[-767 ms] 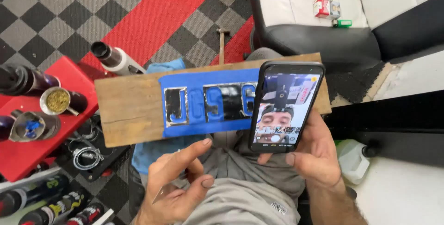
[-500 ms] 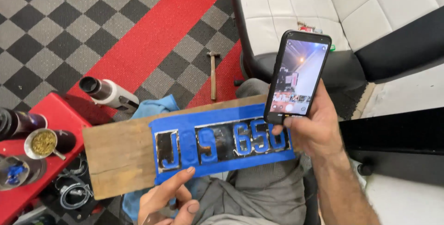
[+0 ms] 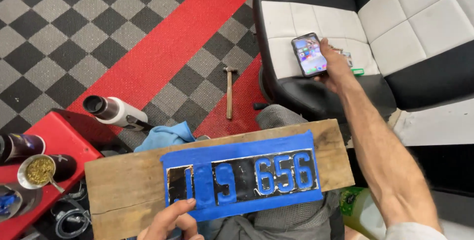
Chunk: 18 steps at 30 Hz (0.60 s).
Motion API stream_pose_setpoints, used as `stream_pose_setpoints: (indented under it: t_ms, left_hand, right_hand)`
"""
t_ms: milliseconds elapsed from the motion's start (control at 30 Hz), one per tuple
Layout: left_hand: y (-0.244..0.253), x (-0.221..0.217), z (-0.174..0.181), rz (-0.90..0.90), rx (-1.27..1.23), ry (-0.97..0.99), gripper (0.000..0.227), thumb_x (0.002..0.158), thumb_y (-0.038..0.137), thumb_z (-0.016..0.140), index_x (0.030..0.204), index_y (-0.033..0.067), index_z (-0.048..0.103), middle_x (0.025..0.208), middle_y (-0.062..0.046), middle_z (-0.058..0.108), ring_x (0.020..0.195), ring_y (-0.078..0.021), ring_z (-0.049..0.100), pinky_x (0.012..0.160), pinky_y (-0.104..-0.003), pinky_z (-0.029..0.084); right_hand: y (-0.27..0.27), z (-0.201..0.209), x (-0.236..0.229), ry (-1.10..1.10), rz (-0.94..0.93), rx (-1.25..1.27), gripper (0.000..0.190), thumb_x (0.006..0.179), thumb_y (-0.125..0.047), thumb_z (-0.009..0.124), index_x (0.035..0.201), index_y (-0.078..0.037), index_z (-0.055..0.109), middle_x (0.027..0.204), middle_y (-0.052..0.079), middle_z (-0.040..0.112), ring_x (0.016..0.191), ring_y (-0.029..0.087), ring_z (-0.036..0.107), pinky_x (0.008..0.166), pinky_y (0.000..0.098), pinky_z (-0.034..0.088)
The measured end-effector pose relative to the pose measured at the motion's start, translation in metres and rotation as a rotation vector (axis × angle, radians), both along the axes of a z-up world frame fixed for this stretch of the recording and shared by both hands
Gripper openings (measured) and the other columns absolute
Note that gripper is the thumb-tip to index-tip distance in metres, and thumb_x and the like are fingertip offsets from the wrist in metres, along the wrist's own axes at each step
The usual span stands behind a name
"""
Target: The person uses a utility knife to carefully cut out the shapes of letters and numbers from a blue stencil sheet attached to a wooden board. They meticulously trace the outlines of the characters, including the letter 'J' and the numbers '09' and '656', to create a reusable stencil.
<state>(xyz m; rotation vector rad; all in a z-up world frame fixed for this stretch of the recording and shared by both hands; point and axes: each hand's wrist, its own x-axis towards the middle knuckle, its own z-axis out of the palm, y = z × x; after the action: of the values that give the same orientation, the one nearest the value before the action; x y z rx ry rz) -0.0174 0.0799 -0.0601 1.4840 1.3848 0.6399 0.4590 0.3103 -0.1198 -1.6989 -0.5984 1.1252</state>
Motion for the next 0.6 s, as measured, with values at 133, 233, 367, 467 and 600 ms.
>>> stream_pose_setpoints:
  t_ms: [133,233,367,467,600]
  left_hand:
    - [0.004,0.032,0.020,0.266,0.299,-0.154,0.023,0.064,0.016,0.069,0.086,0.0158,0.064,0.049,0.005,0.057,0.044,-0.0017,0.046,0.043,-0.015,0.039]
    - [0.020,0.001,0.019,-0.247,0.162,-0.438,0.017,0.089,0.017,0.058,0.098,0.0047,0.066,0.084,-0.007,0.066,0.069,-0.0149,0.060,0.062,-0.025,0.048]
    - [0.019,0.002,0.005,-0.470,0.053,-0.404,0.017,0.093,0.006,0.051,0.105,0.0028,0.062,0.088,-0.010,0.061,0.075,-0.0208,0.060,0.068,-0.031,0.050]
    - [0.012,0.011,-0.016,-0.632,0.275,-0.110,0.014,0.091,0.014,0.062,0.102,0.0071,0.057,0.080,-0.010,0.052,0.070,-0.0325,0.061,0.052,-0.046,0.046]
    - [0.010,0.005,-0.021,-0.675,0.179,0.060,0.015,0.095,0.018,0.052,0.088,0.0046,0.053,0.077,-0.013,0.054,0.060,-0.0384,0.057,0.037,-0.055,0.039]
  right_hand:
    - [-0.014,-0.003,0.014,-0.892,0.233,-0.036,0.067,0.089,-0.034,0.072,0.141,-0.002,0.046,0.122,0.015,0.061,0.068,0.021,0.064,0.056,0.0344,0.054]
    - [-0.090,0.043,-0.044,-0.838,0.347,0.409,0.040,0.108,0.006,0.057,0.145,0.006,0.043,0.131,0.026,0.052,0.116,0.031,0.053,0.080,0.0350,0.051]
    - [-0.201,0.084,-0.185,-0.545,0.439,0.233,0.061,0.076,-0.004,0.055,0.137,0.000,0.046,0.113,0.017,0.057,0.105,0.024,0.059,0.096,0.0317,0.048]
    - [-0.217,0.085,-0.240,-0.645,1.079,0.519,0.050,0.070,-0.035,0.076,0.111,-0.008,0.064,0.102,0.009,0.069,0.086,0.016,0.071,0.081,0.0249,0.055]
    - [-0.225,0.069,-0.282,-0.493,1.060,0.557,0.009,0.075,-0.020,0.072,0.080,-0.011,0.073,0.079,0.000,0.071,0.068,0.011,0.070,0.064,0.0184,0.058]
